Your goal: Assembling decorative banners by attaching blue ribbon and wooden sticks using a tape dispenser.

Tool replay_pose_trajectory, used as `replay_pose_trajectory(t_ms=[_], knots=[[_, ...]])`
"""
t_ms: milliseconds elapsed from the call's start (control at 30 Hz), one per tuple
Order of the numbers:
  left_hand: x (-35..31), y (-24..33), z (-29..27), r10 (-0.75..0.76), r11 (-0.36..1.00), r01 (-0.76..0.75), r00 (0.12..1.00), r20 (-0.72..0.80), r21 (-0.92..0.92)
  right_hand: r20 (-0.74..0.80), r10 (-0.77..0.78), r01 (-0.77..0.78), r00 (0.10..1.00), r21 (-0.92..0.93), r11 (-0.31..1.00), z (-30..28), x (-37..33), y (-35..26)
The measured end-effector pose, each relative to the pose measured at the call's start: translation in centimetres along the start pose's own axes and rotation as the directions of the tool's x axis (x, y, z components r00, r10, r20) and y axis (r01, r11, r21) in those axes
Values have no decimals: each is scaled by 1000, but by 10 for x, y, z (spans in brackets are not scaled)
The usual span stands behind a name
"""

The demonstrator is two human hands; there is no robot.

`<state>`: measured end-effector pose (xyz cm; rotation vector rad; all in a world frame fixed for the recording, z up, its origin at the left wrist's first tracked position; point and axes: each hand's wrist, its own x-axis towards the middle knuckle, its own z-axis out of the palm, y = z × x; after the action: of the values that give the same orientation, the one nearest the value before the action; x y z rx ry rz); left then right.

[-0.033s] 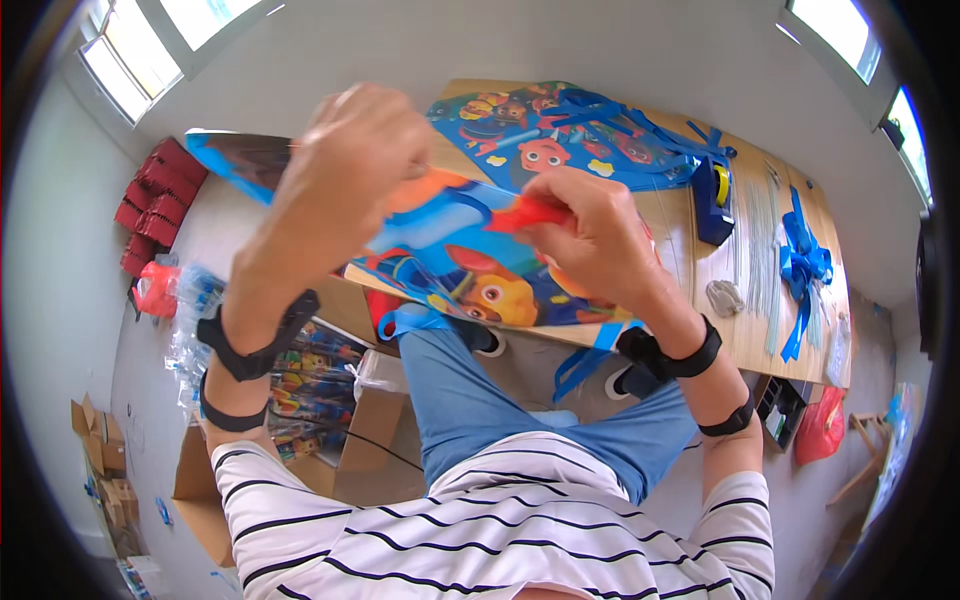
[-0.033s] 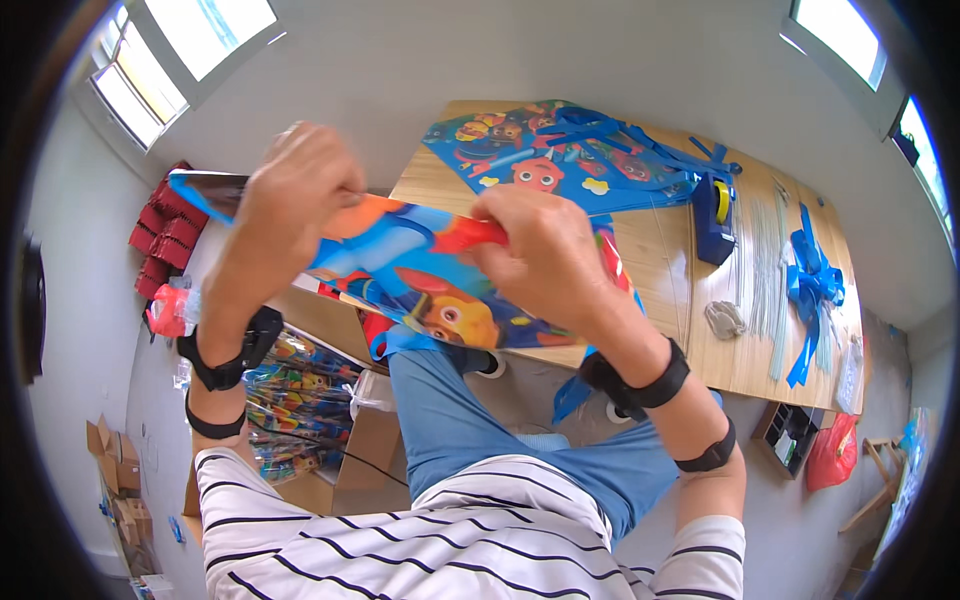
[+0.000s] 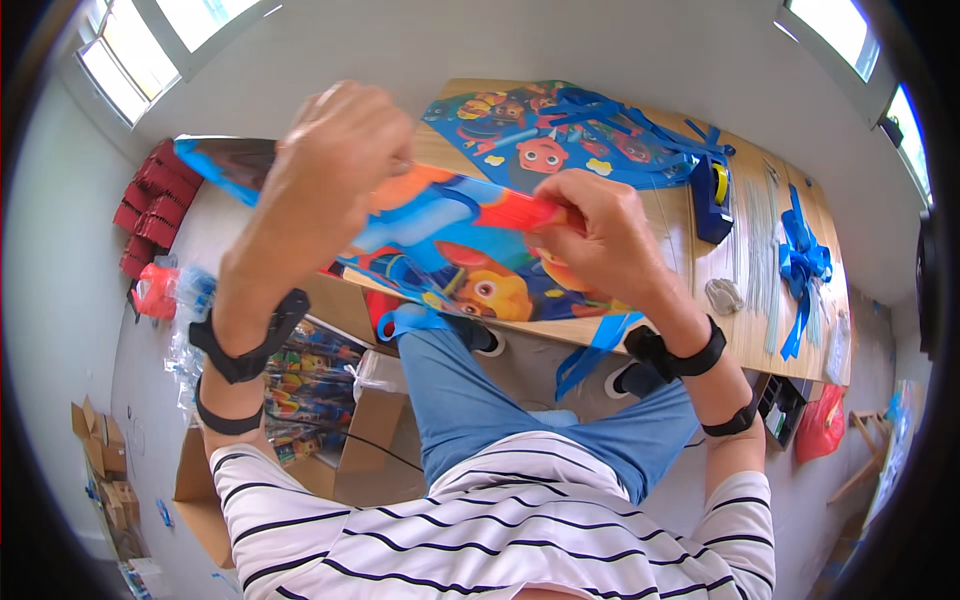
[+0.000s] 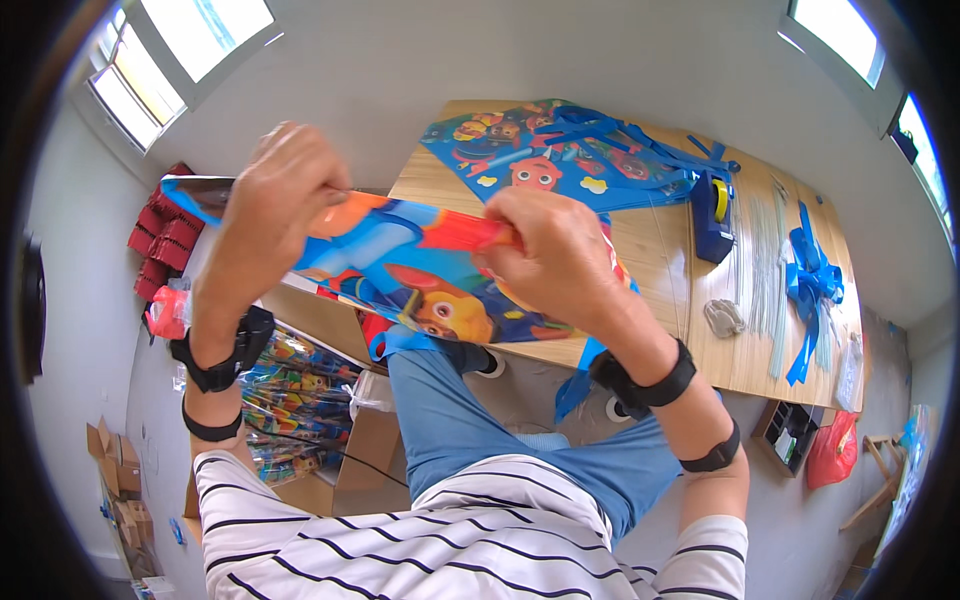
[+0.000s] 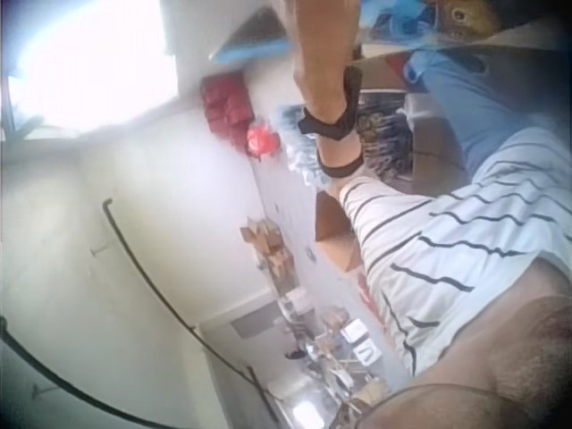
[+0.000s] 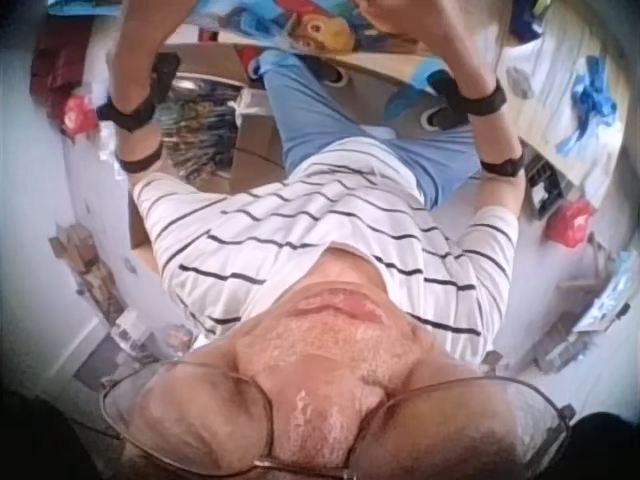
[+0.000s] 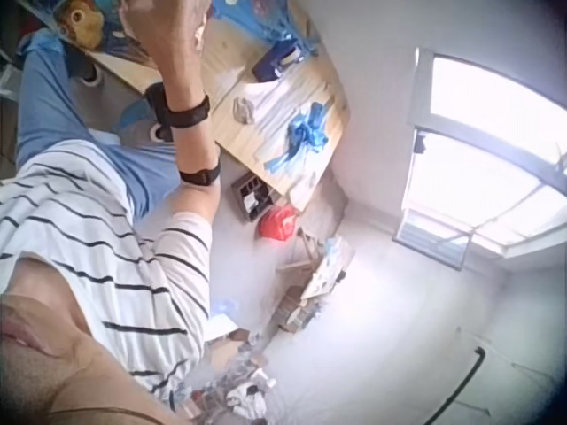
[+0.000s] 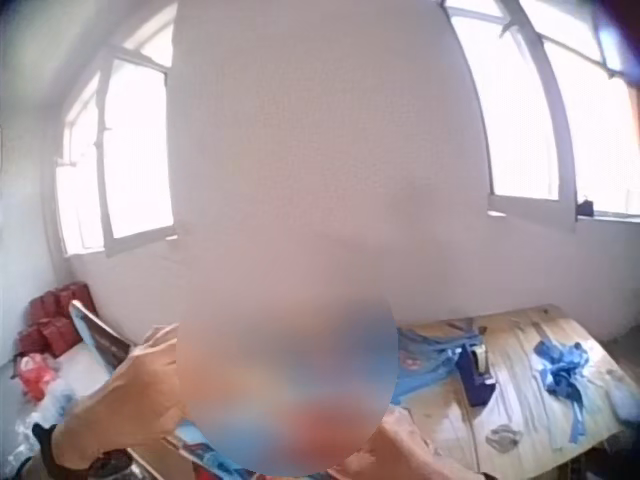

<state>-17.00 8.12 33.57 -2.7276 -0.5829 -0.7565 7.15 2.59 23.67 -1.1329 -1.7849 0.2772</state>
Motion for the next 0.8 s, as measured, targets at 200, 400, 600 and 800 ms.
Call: replay_pose_trajectory(t_ms=[200, 400, 600, 800], knots=[[-13, -10, -25, -144, 989, 145, 989, 34, -28, 62, 59, -49, 996, -140, 989, -49, -22, 36], [-20, -10, -30, -179, 984, 179, 984, 21, 5, 254, 491, -550, 833, 290, 783, -61, -50, 59], [-23, -12, -33, -207, 978, 207, 978, 9, -3, 464, 616, -748, 637, 565, 348, -54, -74, 75], [-23, -14, -36, -201, 980, 201, 980, 8, -2, 391, 533, -546, 750, 822, 165, -55, -65, 56]])
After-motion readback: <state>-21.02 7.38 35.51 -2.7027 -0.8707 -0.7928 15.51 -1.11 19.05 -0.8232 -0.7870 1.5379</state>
